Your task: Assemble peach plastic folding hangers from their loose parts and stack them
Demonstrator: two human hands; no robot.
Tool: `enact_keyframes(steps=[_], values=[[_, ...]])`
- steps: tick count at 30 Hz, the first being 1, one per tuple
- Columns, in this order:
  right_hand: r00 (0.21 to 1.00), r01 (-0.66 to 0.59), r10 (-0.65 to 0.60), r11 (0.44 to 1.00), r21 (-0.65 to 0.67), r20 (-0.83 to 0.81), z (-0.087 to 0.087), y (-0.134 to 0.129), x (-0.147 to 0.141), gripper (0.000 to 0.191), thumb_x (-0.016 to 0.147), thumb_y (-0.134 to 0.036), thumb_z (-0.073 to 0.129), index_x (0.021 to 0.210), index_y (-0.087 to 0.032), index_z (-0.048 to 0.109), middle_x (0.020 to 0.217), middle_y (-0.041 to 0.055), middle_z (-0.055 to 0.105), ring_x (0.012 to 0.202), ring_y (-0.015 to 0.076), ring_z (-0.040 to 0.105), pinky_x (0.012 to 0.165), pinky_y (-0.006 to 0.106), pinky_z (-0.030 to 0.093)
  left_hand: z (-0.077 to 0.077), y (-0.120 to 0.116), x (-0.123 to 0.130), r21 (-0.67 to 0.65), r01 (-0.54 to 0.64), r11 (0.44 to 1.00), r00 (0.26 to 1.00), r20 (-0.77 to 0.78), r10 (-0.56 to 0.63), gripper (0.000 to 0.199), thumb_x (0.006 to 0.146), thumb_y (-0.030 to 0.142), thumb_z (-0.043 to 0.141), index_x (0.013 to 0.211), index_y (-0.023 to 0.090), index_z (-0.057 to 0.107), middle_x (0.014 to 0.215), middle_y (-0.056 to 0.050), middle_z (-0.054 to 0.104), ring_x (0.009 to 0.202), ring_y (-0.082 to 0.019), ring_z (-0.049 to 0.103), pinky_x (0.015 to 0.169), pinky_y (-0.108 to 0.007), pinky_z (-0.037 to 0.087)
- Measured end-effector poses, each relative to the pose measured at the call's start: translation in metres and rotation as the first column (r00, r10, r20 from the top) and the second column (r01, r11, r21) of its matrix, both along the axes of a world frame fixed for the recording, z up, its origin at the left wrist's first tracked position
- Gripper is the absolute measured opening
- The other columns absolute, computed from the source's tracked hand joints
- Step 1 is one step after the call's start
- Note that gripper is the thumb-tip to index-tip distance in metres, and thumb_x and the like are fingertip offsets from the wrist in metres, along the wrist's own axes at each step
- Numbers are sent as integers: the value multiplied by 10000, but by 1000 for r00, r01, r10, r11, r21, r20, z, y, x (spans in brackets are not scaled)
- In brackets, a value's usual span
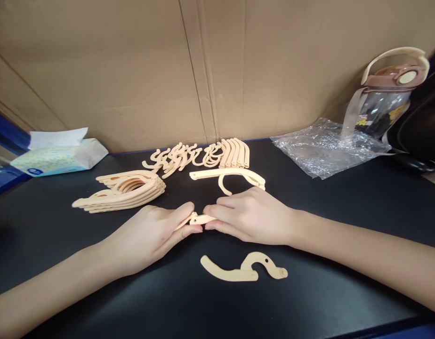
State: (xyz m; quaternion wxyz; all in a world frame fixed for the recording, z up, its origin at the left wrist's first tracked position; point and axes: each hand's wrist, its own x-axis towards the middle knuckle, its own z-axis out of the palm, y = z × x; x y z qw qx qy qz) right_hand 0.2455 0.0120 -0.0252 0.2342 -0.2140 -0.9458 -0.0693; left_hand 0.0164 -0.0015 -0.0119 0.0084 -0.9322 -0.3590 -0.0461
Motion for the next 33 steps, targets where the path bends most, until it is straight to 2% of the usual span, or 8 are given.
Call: enact_keyframes(steps=[6, 15, 20, 26, 33], values=[[1000, -2, 2, 999, 52, 6, -1, 0, -1, 328, 1002, -313, 378, 1003, -150, 663, 685, -5, 630, 544, 88, 542, 503, 218, 369, 2, -2, 1, 63, 20, 998, 997, -76, -15, 308, 1004, 406, 301, 766, 218, 356, 492, 55, 499, 376, -162, 501, 407, -241, 173], [999, -16, 14, 998, 59, 33, 0, -1, 0, 333, 1000, -313, 380, 1004, -138, 664, 679, -10, 605, 532, 93, 536, 477, 240, 373, -1, -4, 2, 250, 113, 962, 992, -82, -96, 419, 1024, 391, 149, 752, 193, 400, 480, 43, 494, 346, -144, 486, 379, -253, 168], [1000, -11, 11, 999, 35, 25, -1, -1, 0, 328, 1001, -316, 382, 983, -140, 659, 672, -9, 606, 552, 94, 561, 492, 233, 374, -1, -5, 2, 327, 139, 935, 986, -131, -101, 403, 1026, 337, 197, 712, 191, 404, 509, 35, 503, 373, -142, 519, 389, -274, 185], [1000, -6, 5, 1000, 20, 25, -1, -1, 0, 321, 1003, -326, 376, 985, -160, 650, 681, -8, 616, 562, 90, 567, 505, 219, 365, -1, -6, 2, 467, 166, 868, 982, -163, -100, 334, 1006, 284, 283, 716, 190, 420, 536, 39, 490, 399, -134, 517, 401, -288, 205], [1000, -11, 11, 1000, 14, 9, 0, 0, 1, 322, 1003, -330, 375, 983, -160, 647, 668, -9, 616, 535, 87, 548, 493, 218, 355, 1, -10, 2, 528, 171, 832, 983, -146, -109, 255, 954, 264, 389, 713, 194, 430, 562, 40, 496, 438, -127, 511, 423, -287, 257]])
